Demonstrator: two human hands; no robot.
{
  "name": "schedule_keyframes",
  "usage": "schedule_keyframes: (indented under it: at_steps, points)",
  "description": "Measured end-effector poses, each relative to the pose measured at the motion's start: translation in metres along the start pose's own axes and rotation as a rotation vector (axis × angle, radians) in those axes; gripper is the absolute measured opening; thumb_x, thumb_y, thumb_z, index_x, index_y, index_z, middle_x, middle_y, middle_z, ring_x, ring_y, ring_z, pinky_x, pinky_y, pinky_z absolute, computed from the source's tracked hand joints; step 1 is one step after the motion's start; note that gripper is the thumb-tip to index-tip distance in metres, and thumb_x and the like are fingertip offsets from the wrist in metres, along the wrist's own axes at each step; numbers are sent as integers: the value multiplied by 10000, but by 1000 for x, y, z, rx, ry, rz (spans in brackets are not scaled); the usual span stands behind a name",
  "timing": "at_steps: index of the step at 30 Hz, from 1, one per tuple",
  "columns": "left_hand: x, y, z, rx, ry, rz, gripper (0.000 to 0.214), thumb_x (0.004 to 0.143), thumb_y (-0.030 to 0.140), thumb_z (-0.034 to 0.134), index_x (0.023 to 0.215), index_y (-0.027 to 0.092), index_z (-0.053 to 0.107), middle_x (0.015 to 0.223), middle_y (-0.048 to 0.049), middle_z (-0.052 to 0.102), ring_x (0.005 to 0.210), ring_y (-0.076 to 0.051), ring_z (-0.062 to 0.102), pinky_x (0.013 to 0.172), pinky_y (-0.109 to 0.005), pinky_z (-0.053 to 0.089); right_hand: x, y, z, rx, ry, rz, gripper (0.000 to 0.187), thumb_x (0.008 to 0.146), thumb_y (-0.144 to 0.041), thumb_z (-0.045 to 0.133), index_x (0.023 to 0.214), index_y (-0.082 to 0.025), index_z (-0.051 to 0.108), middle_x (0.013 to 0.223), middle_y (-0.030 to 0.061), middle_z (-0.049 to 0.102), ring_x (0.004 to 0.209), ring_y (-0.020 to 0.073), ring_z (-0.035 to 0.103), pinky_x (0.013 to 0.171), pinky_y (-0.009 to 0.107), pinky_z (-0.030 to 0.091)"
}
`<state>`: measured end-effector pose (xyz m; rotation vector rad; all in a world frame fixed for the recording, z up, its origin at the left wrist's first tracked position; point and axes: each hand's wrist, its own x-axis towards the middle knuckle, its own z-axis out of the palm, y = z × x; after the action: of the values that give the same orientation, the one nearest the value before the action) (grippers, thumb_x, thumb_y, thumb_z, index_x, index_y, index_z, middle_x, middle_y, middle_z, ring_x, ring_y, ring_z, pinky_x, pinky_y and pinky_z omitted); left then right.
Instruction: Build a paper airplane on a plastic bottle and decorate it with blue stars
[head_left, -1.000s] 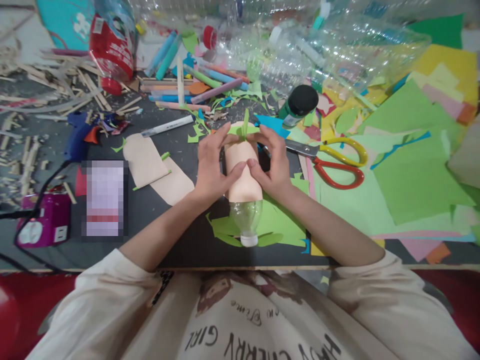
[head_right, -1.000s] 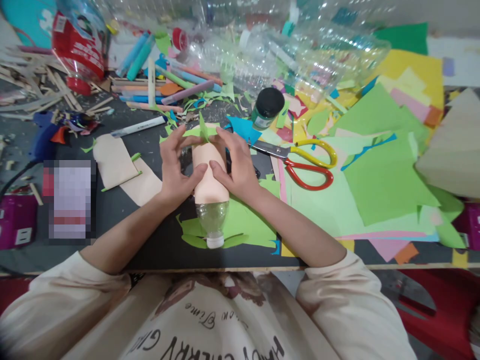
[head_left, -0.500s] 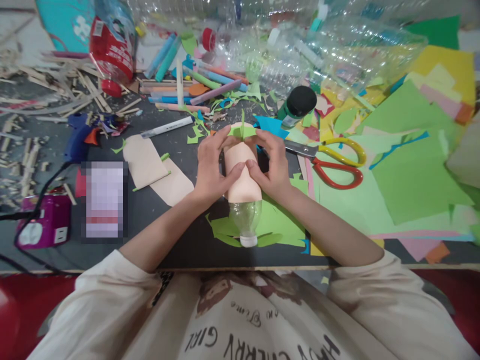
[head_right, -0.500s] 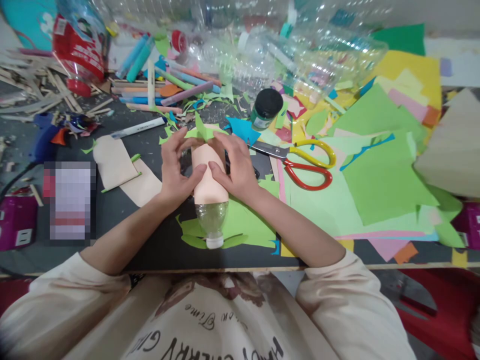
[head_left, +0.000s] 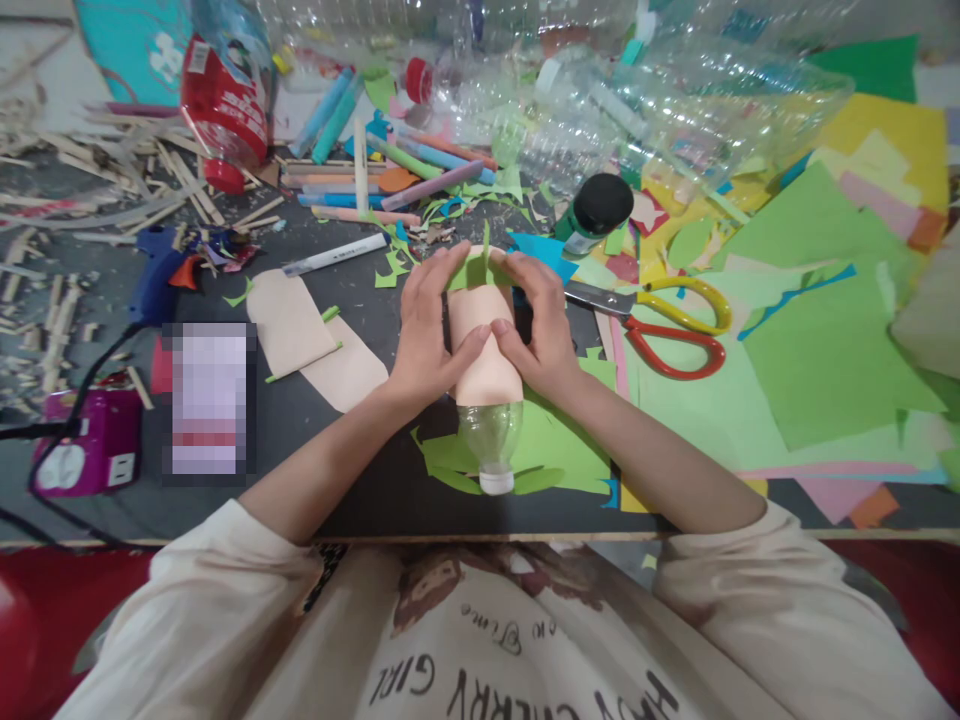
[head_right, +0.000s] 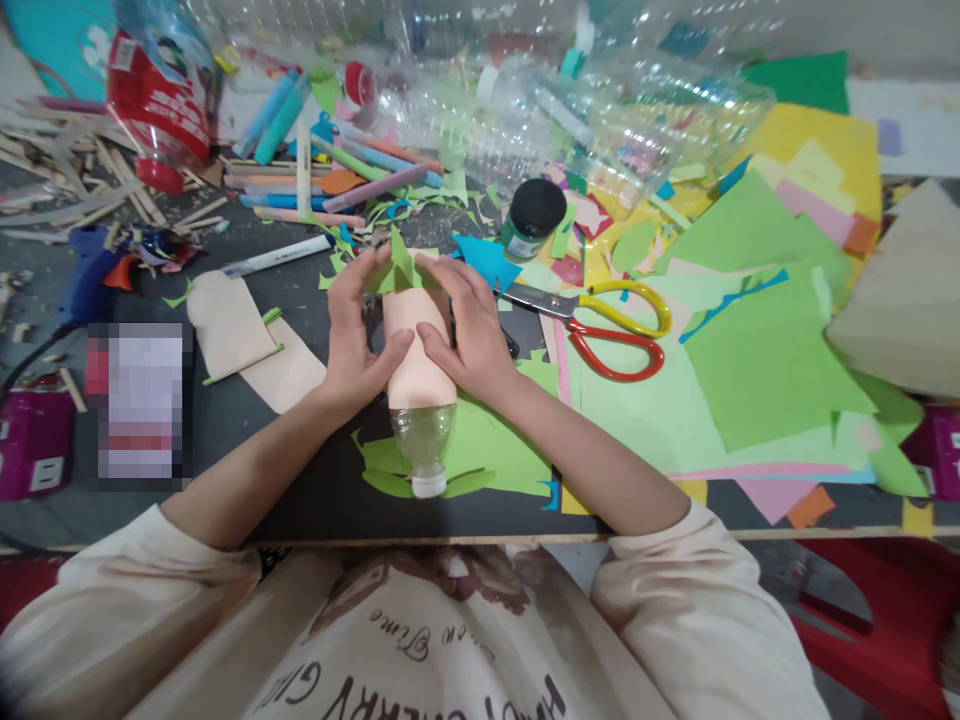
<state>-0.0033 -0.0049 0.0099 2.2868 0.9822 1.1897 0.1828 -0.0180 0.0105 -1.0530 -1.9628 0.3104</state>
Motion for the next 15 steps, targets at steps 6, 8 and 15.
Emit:
schedule_keyframes:
  at_steps: [6,8,15]
  points:
    - [2,2,-2,155,-16,-11,570,975,604,358,1474,338,289,1576,-112,335,1463,-353,318,1200,-580,221,2,-1,-1,-18,-7,33,467,986,-520,346,1414,-334,347,1516,89,432,1422,282,403,1188,575,304]
    - [1,1,-2,164,-28,-15,559,978,606,340,1470,342,319,1595,-101,308,1473,-359,296,1207,-574,196,1,1,0,-26,-16,38,465,981,-540,338,1389,-321,382,1516,88,423,1428,296,392,1184,596,295]
    - [1,0,1,158,-41,-12,565,981,617,318,1484,360,322,1614,-81,278,1495,-347,258,1220,-558,160,-1,5,0,-28,-50,111,450,961,-568,379,1349,-345,427,1467,72,445,1446,316,359,1192,611,283]
